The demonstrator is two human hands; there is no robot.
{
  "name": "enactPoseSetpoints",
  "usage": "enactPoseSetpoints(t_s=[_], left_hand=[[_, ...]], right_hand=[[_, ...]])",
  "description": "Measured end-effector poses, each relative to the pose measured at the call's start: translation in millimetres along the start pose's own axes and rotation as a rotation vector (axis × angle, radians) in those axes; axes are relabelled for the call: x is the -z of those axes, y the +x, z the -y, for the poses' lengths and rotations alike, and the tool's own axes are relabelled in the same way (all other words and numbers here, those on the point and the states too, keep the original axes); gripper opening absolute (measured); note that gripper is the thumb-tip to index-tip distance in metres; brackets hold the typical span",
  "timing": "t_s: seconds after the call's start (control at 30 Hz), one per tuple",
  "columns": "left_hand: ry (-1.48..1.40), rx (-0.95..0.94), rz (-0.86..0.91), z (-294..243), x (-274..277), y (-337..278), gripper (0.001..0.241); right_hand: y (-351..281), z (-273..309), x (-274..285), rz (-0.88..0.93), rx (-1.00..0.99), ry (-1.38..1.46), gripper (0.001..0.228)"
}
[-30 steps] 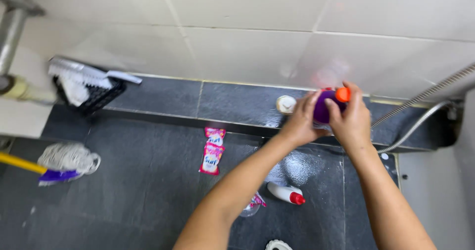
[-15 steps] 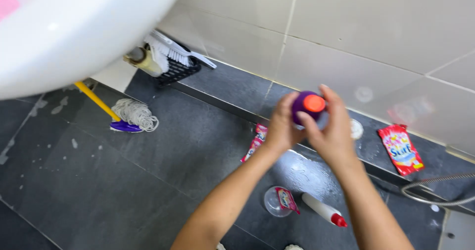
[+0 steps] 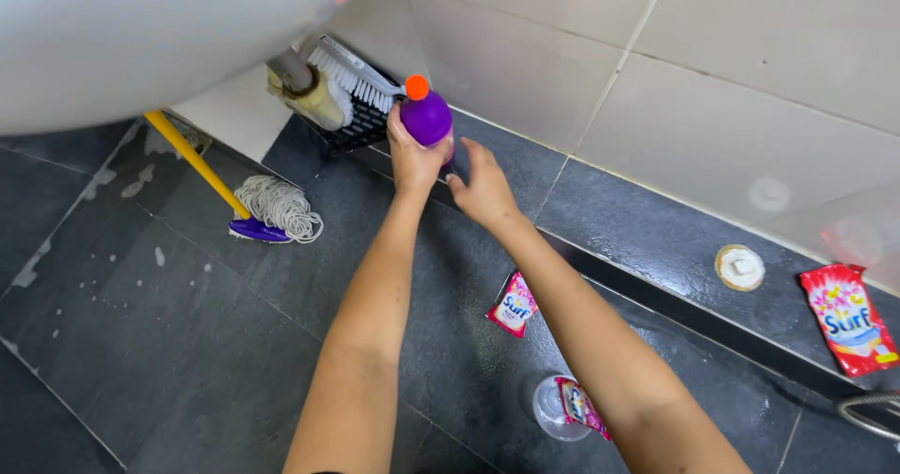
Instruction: The person organizes cleaning supplies on a bathroom ledge, then wets a pink cloth under the sink faucet. They proceed to wipe the sink basin and faucet with the cloth, rinsing and wringing it out multiple times to clean the surfaces.
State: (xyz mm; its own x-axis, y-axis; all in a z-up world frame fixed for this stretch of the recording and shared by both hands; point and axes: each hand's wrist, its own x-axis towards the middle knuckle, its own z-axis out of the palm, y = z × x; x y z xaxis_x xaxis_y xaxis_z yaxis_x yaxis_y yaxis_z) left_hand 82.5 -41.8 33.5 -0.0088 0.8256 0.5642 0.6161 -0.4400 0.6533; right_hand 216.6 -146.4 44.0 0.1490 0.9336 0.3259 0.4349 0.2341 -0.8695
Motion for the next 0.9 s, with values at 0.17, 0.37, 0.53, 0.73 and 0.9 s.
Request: enactPoseSetpoints(t_s=[0.17, 0.37, 0.53, 0.73, 0.9], left_hand=[[-0.071, 0.039, 0.037, 19, -19, 8, 0.110], [-0.103, -0.022, 0.078, 40, -31, 31, 0.117], [-0.091, -0.042, 0.052, 40, -43, 47, 0.118], [-0.054, 0.034, 0.107, 40, -38, 47, 0.115], [-0.034, 0.056, 0.035, 49, -45, 36, 0.115]], right_hand=[[26, -9, -12, 0.101, -0.112, 0.015, 0.066], [51, -34, -24, 0.124, -0.118, 0.019, 0.069], [66, -43, -26, 0.135, -0.080, 0.032, 0.076], [55, -37, -18, 0.235, -0.169, 0.043, 0.087], [24, -42, 3, 0.212, -0.100, 0.065, 0.085]])
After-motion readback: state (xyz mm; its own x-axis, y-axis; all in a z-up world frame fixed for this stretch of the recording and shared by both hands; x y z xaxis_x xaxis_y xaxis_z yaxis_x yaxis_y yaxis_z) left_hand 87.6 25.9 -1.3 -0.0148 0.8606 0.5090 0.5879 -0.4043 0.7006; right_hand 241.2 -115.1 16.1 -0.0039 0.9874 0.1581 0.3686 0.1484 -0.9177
